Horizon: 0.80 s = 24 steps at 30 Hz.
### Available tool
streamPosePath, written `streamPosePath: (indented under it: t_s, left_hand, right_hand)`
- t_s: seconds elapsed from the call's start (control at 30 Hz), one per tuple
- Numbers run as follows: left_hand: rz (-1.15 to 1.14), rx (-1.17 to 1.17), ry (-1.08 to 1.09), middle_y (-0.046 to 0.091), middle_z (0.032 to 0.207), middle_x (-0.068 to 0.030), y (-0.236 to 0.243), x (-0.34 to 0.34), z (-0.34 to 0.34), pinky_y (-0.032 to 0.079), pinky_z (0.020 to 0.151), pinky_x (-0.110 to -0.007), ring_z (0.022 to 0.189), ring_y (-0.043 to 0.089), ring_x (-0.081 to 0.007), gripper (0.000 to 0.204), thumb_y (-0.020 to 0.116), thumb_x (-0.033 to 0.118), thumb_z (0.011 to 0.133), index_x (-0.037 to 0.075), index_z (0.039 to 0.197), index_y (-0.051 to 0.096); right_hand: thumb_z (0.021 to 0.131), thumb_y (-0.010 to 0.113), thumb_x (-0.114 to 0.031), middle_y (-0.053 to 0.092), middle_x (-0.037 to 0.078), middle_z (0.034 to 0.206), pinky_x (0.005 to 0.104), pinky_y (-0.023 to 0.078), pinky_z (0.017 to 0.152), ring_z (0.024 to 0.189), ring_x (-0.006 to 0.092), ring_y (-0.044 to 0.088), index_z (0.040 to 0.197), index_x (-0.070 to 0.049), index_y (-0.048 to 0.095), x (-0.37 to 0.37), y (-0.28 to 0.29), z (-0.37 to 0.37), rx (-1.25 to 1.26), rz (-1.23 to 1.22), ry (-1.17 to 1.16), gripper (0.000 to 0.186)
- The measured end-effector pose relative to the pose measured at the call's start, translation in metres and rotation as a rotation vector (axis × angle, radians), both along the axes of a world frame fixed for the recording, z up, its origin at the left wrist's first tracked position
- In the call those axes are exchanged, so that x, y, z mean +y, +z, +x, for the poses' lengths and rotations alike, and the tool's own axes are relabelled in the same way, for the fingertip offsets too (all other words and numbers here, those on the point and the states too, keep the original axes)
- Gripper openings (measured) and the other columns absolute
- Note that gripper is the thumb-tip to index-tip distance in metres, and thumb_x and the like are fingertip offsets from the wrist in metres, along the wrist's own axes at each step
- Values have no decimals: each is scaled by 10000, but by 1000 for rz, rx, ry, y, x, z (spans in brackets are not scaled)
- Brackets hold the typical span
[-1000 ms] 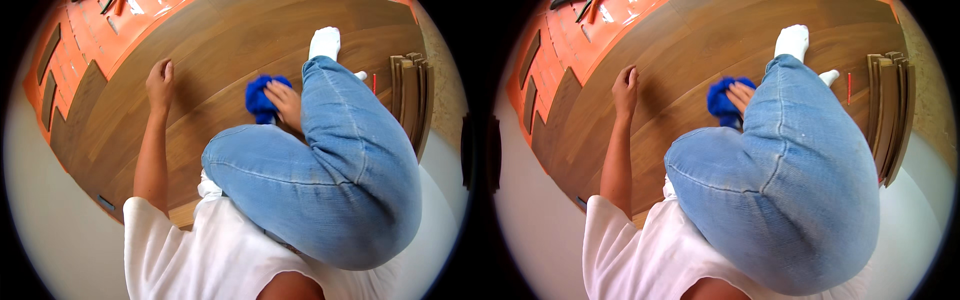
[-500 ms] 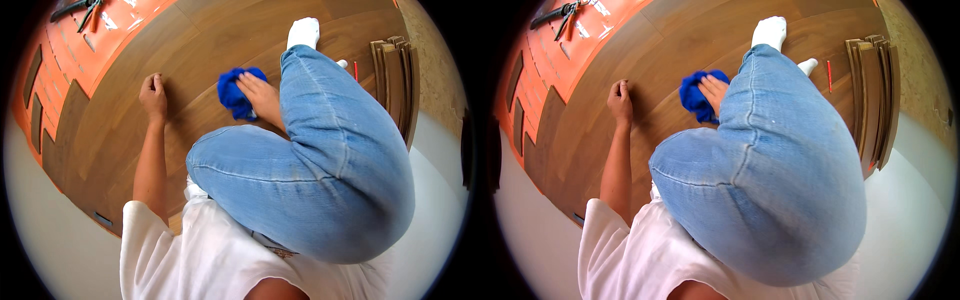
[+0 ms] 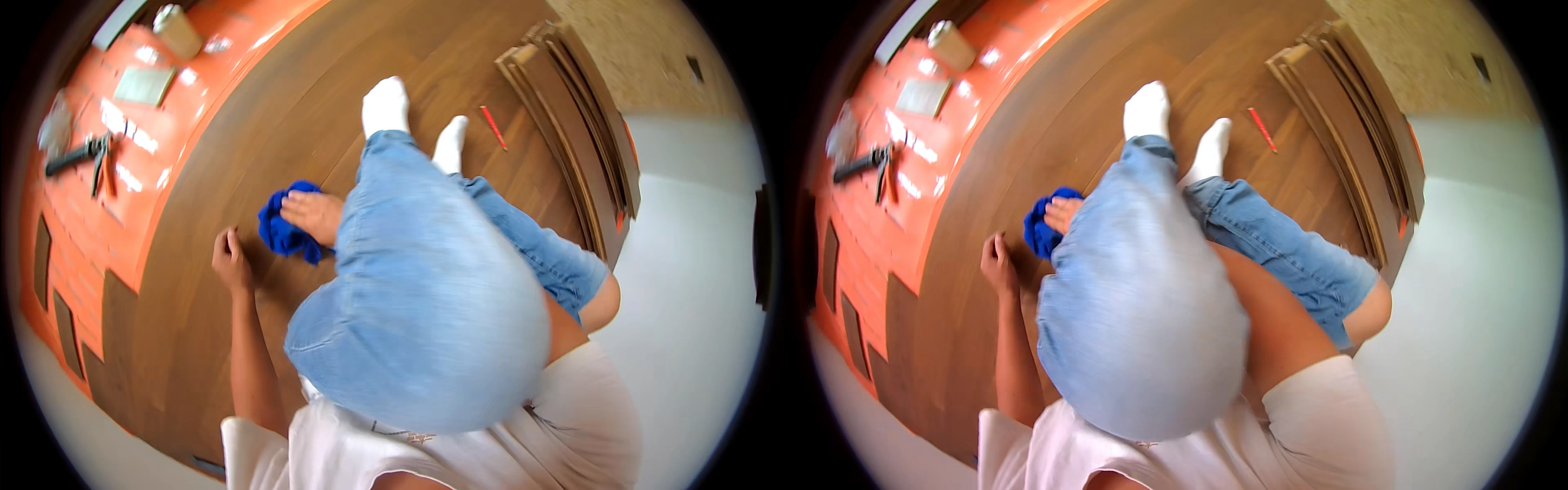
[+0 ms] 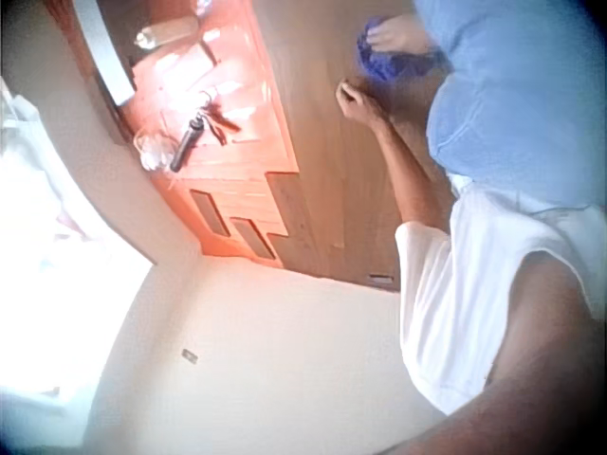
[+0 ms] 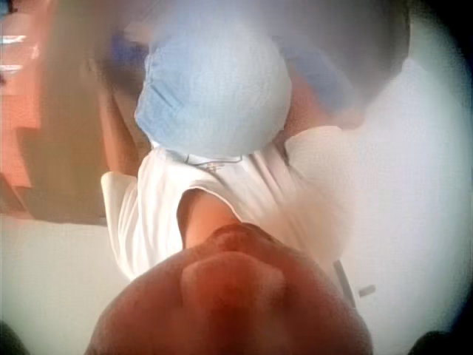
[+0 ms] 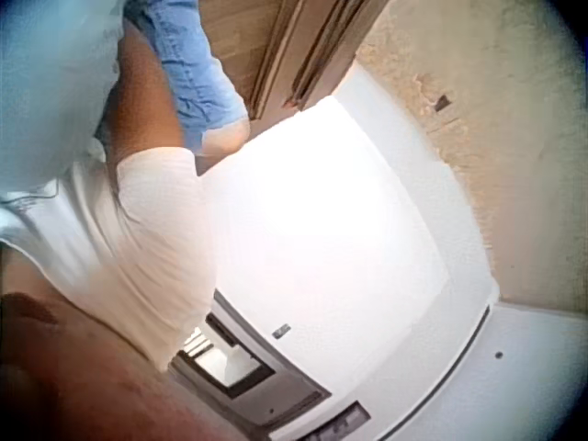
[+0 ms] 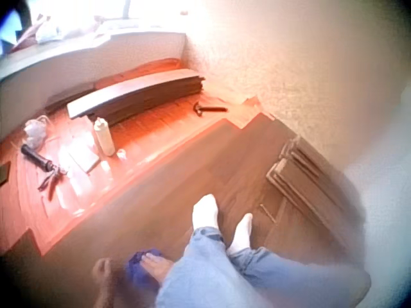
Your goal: The person applies adhesive to a floor using a caulk gun, positions wood planks by hand, and taps them into place with a hammer before cleaning the surface with a cloth and applying glue from a bottle.
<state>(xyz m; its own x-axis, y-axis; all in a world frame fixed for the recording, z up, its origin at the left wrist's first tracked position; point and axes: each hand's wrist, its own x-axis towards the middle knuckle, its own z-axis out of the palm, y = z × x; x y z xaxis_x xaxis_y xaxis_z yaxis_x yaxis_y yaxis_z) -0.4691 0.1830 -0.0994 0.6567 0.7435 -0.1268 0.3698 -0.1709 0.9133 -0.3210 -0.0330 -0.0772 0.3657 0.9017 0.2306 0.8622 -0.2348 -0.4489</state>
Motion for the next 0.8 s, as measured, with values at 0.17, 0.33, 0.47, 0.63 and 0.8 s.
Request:
streamPosePath:
  t_s: [0.17, 0.33, 0.47, 0.63, 0.8]
  left_hand:
    - [144, 77, -31, 675, 948, -66, -17, 22, -20, 509, 771, -305, 858, 628, -159, 249, 595, 198, 1043, -8, 1124, 708]
    - [561, 133, -50, 687, 1119, -134, -49, 49, -56, 526, 861, -347, 959, 655, -226, 290, 628, 214, 1015, -20, 1175, 687]
    - [646, 269, -36, 684, 1131, -138, -50, 58, -78, 523, 872, -352, 973, 652, -232, 296, 630, 217, 1012, -22, 1178, 685]
    - [719, 388, -37, 681, 1146, -143, -41, 59, -88, 519, 885, -359, 992, 649, -240, 304, 634, 220, 1008, -24, 1182, 683]
    - [769, 457, -40, 677, 1161, -148, -38, 64, -75, 515, 899, -365, 1010, 646, -248, 312, 637, 223, 1004, -25, 1187, 680]
  right_hand:
    - [921, 600, -193, 619, 174, 1402, 413, 458, 1111, 1319, 335, 580, 1327, -41, 626, -106, 61, -9, 320, -48, -118, 434]
    - [788, 696, -107, 667, 123, 1073, 410, 514, 916, 1016, 327, 642, 1097, -80, 662, -189, 151, 43, 30, -510, 89, 312]
    - [775, 648, -12, 682, 150, 1161, 458, 507, 908, 1021, 363, 631, 1283, -56, 622, -210, 194, 122, -152, -271, -215, 511]
    - [831, 616, -40, 688, 161, 1216, 479, 520, 936, 1025, 398, 656, 1376, -153, 633, -186, 138, 243, -197, -143, -559, 558]
    - [859, 604, -75, 660, 250, 1243, 478, 511, 990, 1105, 428, 638, 1355, -22, 638, -151, 17, 266, -244, -446, -574, 501]
